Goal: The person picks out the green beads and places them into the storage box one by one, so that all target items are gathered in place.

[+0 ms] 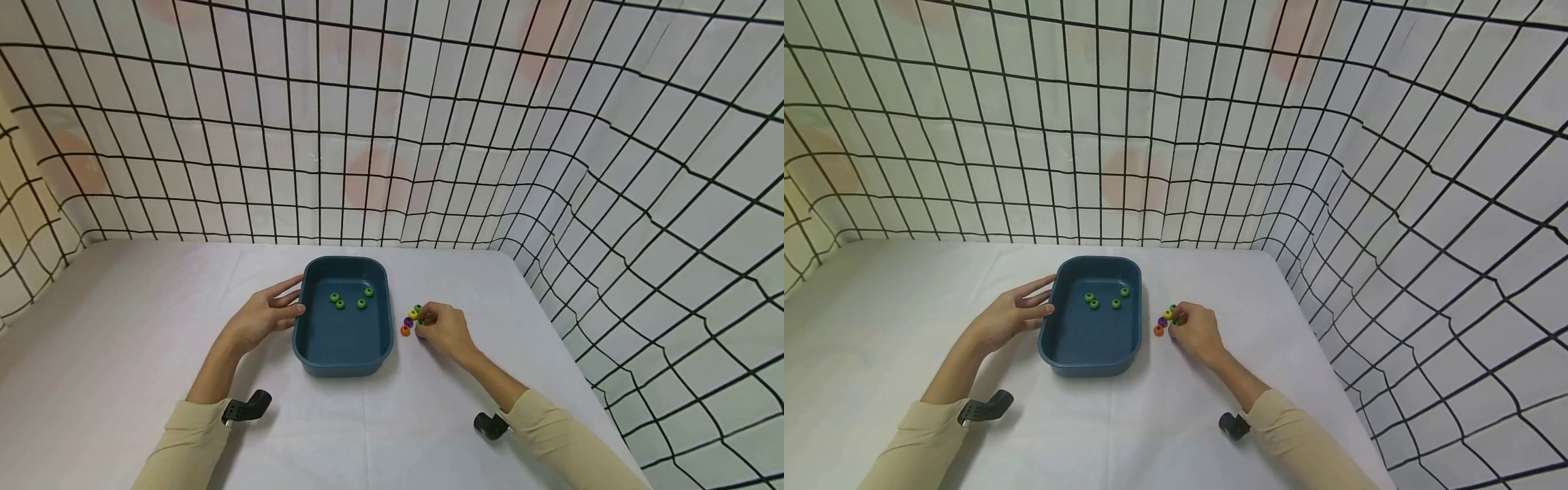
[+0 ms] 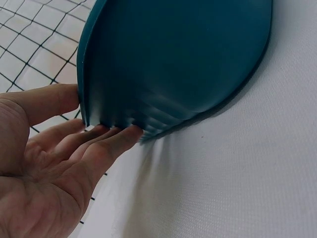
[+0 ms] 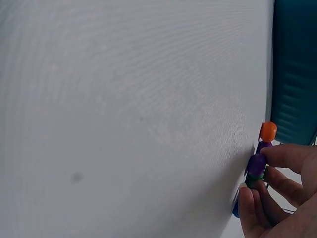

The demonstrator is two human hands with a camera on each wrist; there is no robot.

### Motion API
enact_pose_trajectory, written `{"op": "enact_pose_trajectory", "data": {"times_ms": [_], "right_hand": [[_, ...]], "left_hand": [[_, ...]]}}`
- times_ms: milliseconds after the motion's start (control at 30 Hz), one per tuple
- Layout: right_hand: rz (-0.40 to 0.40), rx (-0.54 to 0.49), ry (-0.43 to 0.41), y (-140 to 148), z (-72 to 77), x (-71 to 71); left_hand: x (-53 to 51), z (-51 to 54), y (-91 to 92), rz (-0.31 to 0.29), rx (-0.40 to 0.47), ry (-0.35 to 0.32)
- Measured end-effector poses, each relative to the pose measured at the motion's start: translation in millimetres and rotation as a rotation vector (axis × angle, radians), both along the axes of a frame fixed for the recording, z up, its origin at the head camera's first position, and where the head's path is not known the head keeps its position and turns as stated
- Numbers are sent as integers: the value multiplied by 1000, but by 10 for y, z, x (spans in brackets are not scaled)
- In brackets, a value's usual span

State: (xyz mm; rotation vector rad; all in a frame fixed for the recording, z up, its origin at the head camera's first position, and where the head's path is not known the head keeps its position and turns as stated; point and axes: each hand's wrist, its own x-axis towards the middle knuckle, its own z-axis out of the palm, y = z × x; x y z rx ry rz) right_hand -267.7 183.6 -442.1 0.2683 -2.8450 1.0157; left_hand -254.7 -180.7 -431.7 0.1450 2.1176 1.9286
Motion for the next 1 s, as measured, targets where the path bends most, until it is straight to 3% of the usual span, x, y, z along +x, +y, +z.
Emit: {"op": "enact_pose_trajectory", "data": {"times_ms": [567, 1000], "right_hand": [[10, 4, 10, -20, -8, -5], [35, -27, 72, -37, 121, -48]], "left_hand": [[11, 16, 19, 2, 1, 1], [-3, -4, -2, 4, -11, 4]]}}
